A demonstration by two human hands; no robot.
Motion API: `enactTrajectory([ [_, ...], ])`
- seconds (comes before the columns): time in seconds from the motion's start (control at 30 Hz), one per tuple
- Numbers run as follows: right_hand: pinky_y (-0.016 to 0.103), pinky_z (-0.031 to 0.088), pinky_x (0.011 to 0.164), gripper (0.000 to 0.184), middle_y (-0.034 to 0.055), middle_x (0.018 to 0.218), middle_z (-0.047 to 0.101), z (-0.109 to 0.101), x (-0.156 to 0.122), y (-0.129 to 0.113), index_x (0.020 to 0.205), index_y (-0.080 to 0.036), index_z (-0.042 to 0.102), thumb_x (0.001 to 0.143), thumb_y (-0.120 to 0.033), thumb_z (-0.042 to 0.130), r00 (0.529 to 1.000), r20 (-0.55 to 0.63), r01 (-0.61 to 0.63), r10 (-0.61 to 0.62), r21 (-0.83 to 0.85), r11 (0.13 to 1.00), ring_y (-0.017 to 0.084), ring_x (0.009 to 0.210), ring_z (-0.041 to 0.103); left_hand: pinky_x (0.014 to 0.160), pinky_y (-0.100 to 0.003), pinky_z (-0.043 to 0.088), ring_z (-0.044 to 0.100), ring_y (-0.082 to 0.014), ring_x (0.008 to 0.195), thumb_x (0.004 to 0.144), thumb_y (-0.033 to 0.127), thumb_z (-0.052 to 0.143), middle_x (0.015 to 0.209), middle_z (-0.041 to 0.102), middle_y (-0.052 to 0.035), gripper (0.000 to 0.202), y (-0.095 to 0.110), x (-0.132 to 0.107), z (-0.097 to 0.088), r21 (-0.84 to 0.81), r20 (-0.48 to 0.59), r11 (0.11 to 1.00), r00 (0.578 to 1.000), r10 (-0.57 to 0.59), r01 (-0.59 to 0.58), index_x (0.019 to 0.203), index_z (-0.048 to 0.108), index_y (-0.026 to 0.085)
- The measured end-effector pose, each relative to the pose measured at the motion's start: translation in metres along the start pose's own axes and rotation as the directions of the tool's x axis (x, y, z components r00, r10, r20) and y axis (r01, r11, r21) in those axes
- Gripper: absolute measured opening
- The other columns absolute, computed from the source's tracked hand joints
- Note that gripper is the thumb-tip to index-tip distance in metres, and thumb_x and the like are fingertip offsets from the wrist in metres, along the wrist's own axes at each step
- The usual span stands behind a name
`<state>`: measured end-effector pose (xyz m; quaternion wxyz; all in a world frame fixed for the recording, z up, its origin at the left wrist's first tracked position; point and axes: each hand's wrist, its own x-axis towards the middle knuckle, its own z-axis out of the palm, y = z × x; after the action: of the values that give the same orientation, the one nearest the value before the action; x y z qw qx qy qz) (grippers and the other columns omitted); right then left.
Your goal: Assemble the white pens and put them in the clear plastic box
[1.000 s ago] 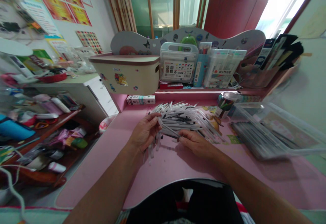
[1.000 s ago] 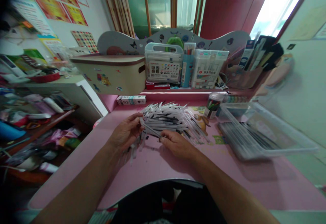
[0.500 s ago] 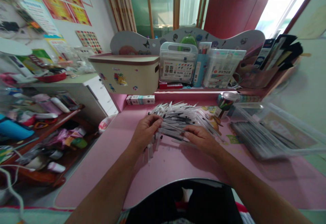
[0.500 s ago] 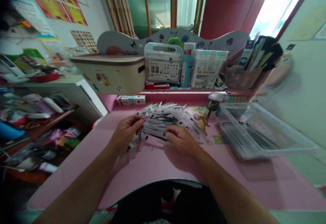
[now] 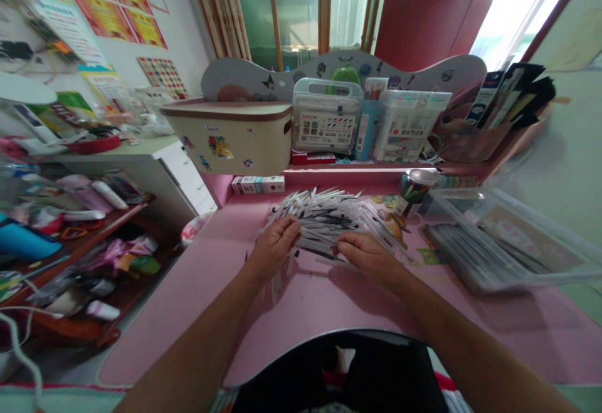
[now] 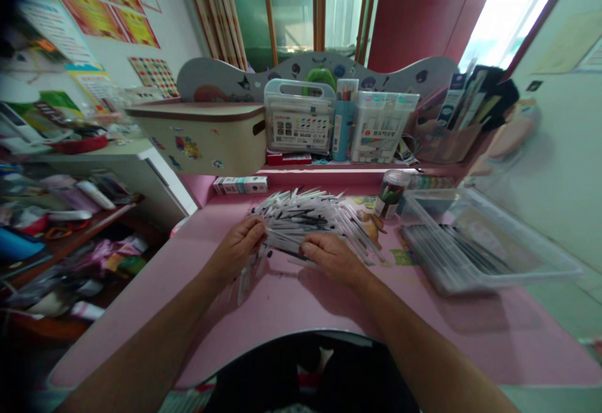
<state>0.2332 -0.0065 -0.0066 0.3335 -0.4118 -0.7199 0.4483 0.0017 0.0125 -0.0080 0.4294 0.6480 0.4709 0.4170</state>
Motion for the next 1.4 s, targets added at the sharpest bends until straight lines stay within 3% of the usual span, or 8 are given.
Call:
enactTrajectory([
  [0.37,0.022,0.019,0.046,0.037,-0.0074,0.053,0.035,-0.002,0.0,0.012,0.087,-0.014,0.062,0.089,-0.049,0.05,0.982,0.129,-0.163,0.138,0.212,0.963,0.008,0.046,0.028,0.052,-0.021,0.03,0.036,-0.01,0.054,0.094,0.044,0.046,0.061,0.043,0.0054,0.031,-0.002,-0.001,0.004,-0.017,0.032,0.998,0.997,0.065,-0.064,0.074,0.047,0.02],
  [0.57,0.025,0.036,0.062,0.021,-0.0022,0.071,0.054,0.002,0.0,-0.009,0.101,-0.018,0.061,0.088,-0.027,0.048,0.976,0.21,-0.044,0.058,-0.071,0.996,0.013,0.063,0.049,0.06,-0.024,0.037,0.046,-0.0123,0.061,0.094,0.044,0.046,0.063,0.048,0.0034,0.035,-0.005,0.0,0.001,0.114,0.133,0.984,0.983,0.123,-0.139,0.071,0.053,0.019],
  [0.73,0.028,0.036,0.069,0.012,0.0006,0.081,0.058,-0.004,-0.008,-0.04,0.097,-0.018,0.055,0.091,-0.023,0.046,1.0,0.013,-0.009,0.015,-0.353,0.936,0.015,0.074,0.051,0.056,-0.024,0.037,0.046,-0.0121,0.057,0.092,0.046,0.049,0.071,0.056,0.0017,0.031,0.002,-0.002,0.0,0.048,-0.085,0.994,0.992,0.097,-0.093,0.095,0.064,0.019],
  [0.9,0.028,0.039,0.072,0.013,0.0017,0.082,0.058,-0.045,-0.035,-0.078,0.09,-0.019,0.058,0.094,-0.025,0.048,0.986,-0.112,0.046,-0.123,-0.526,0.849,0.014,0.075,0.052,0.051,-0.022,0.034,0.043,-0.0103,0.054,0.089,0.045,0.055,0.076,0.056,0.0021,0.031,0.008,-0.003,-0.002,-0.081,-0.251,0.994,0.967,0.047,-0.069,0.108,0.061,0.021],
  [1.07,0.028,0.042,0.071,0.016,0.0038,0.085,0.058,-0.109,-0.068,-0.096,0.095,-0.021,0.07,0.088,-0.032,0.061,0.862,-0.361,0.014,-0.357,-0.687,0.727,0.015,0.075,0.052,0.05,-0.022,0.034,0.044,-0.0106,0.055,0.087,0.043,0.058,0.075,0.056,0.0023,0.03,0.009,-0.002,0.001,-0.077,-0.254,0.996,0.967,0.029,-0.05,0.107,0.061,0.021],
  [1.2,0.027,0.038,0.058,0.022,0.0014,0.07,0.056,-0.155,-0.087,-0.093,0.094,-0.019,0.074,0.083,-0.036,0.065,0.765,-0.523,-0.162,-0.375,-0.72,0.675,0.013,0.058,0.046,0.051,-0.022,0.035,0.044,-0.0106,0.056,0.086,0.042,0.059,0.074,0.055,0.0026,0.029,0.009,-0.003,0.002,-0.083,-0.235,0.995,0.972,0.032,-0.053,0.107,0.061,0.021],
  [1.33,0.031,0.043,0.068,0.028,0.0056,0.071,0.061,-0.19,-0.101,-0.081,0.09,-0.015,0.076,0.08,-0.037,0.062,0.769,-0.525,-0.28,-0.364,-0.789,0.547,0.015,0.063,0.052,0.049,-0.022,0.033,0.043,-0.0105,0.055,0.086,0.043,0.059,0.073,0.055,0.0028,0.029,0.009,-0.003,0.001,-0.074,-0.23,0.996,0.973,0.035,-0.053,0.106,0.06,0.021],
  [1.4,0.033,0.044,0.07,0.031,0.0086,0.078,0.066,-0.203,-0.107,-0.072,0.093,-0.014,0.076,0.078,-0.037,0.061,0.776,-0.566,-0.347,-0.276,-0.75,0.563,0.017,0.065,0.054,0.049,-0.023,0.032,0.043,-0.0106,0.055,0.087,0.042,0.059,0.073,0.055,0.0028,0.028,0.009,-0.003,0.001,-0.056,-0.23,0.997,0.973,0.037,-0.052,0.106,0.06,0.021],
])
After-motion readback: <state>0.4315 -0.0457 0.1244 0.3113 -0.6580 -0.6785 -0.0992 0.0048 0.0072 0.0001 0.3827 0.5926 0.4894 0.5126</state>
